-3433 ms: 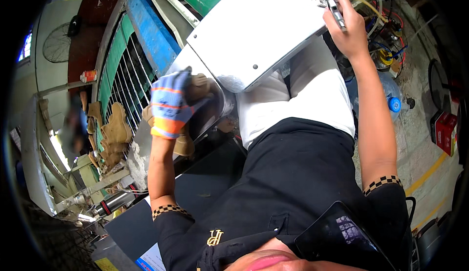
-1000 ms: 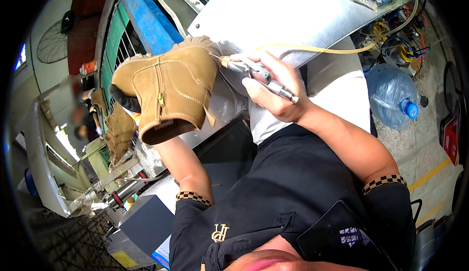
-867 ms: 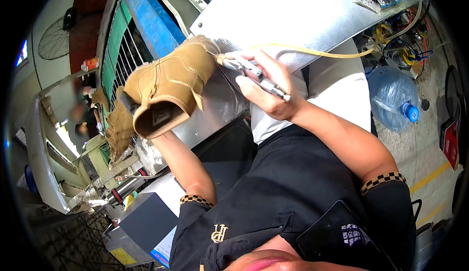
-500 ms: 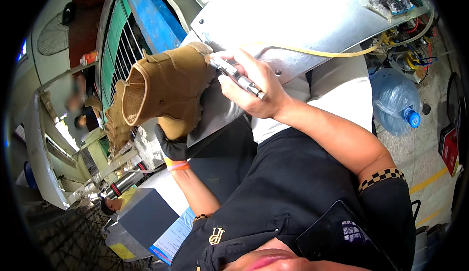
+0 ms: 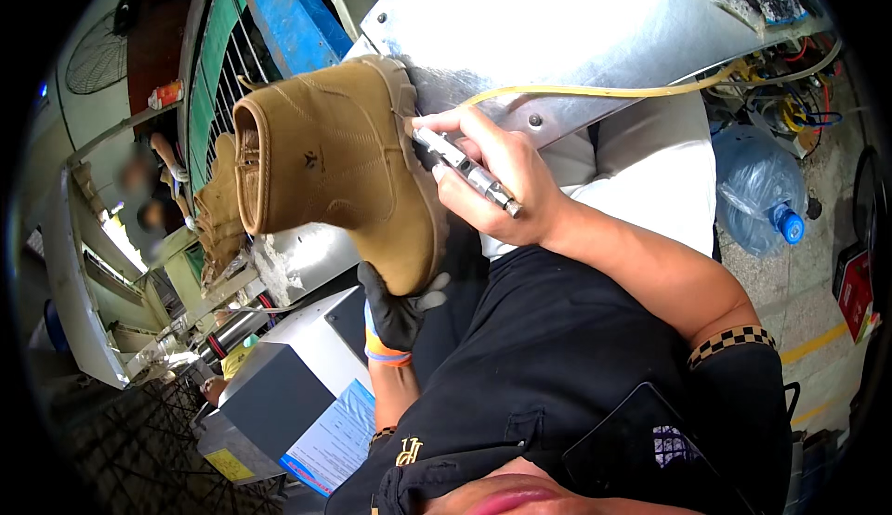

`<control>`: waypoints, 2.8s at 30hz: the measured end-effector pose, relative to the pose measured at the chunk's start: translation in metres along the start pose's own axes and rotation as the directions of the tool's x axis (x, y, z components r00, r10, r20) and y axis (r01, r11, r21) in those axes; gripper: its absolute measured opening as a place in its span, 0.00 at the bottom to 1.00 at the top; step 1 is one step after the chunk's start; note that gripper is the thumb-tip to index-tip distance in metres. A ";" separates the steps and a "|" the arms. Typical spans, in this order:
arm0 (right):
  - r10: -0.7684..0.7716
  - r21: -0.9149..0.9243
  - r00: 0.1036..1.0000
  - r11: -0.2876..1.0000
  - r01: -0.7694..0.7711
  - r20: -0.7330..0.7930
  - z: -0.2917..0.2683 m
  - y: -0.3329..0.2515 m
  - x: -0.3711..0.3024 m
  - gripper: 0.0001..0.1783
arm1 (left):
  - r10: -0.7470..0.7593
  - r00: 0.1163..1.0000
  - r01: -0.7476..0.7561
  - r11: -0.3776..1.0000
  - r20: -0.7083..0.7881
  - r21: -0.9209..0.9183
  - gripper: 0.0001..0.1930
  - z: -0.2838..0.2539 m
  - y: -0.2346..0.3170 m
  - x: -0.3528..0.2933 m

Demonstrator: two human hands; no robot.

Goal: The person applies a liquid substance along the edge of a tan boot using a handheld spray applicator, turning the boot by hand to reach all sides before placing it onto a conveyor belt.

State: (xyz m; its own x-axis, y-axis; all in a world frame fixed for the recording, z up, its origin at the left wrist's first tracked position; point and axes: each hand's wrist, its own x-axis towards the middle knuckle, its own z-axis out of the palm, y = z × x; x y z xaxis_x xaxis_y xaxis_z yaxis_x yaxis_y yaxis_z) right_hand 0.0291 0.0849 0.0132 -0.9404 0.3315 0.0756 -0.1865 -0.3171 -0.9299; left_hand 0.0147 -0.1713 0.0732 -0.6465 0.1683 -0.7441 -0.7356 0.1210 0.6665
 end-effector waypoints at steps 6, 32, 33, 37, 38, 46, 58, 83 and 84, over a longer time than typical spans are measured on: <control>0.126 0.158 0.990 0.978 -0.135 0.068 -0.007 0.000 -0.006 0.24 | -0.051 0.995 0.070 0.970 0.088 -0.233 0.44 0.042 -0.012 -0.004; 0.335 -0.112 0.926 0.941 -0.320 0.174 -0.064 -0.069 -0.043 0.18 | -0.071 0.839 0.247 0.933 0.539 -0.261 0.54 0.108 -0.015 0.013; 0.351 -0.119 0.921 0.935 -0.335 0.169 -0.064 -0.073 -0.042 0.18 | -0.083 0.843 0.238 0.944 0.531 -0.230 0.55 0.110 -0.016 0.015; 0.409 -0.177 0.898 0.907 -0.382 0.161 -0.069 -0.090 -0.038 0.18 | -0.070 0.782 0.273 0.932 0.620 -0.239 0.56 0.123 -0.015 0.022; 0.399 -0.188 0.904 0.910 -0.370 0.152 -0.070 -0.093 -0.037 0.18 | -0.059 0.760 0.296 0.918 0.648 -0.263 0.54 0.128 -0.014 0.025; 0.202 -0.295 0.978 0.939 -0.177 0.056 -0.074 -0.099 -0.035 0.19 | 0.008 0.628 0.273 0.934 0.778 -0.230 0.58 0.168 -0.005 0.047; -0.116 -0.388 0.991 0.918 0.080 -0.068 -0.056 -0.051 -0.065 0.25 | 0.188 0.547 0.298 0.867 0.816 -0.400 0.55 0.192 -0.003 0.083; -0.455 -0.210 0.828 0.890 0.405 -0.330 -0.180 -0.055 0.076 0.17 | 0.699 0.559 -0.750 0.196 0.446 0.632 0.17 0.020 0.163 0.025; -0.353 -0.078 0.873 0.934 0.348 -0.337 -0.182 -0.053 0.074 0.17 | 0.726 0.542 -0.789 0.266 0.424 0.553 0.17 0.027 0.160 0.031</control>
State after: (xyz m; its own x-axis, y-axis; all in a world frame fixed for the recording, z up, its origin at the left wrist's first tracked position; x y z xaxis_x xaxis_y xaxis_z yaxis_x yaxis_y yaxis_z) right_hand 0.0210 0.2885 0.0028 -0.6591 0.7008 0.2728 -0.4790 -0.1115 -0.8707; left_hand -0.1178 -0.1206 0.1576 -0.7986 0.5935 0.1001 0.4265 0.4406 0.7899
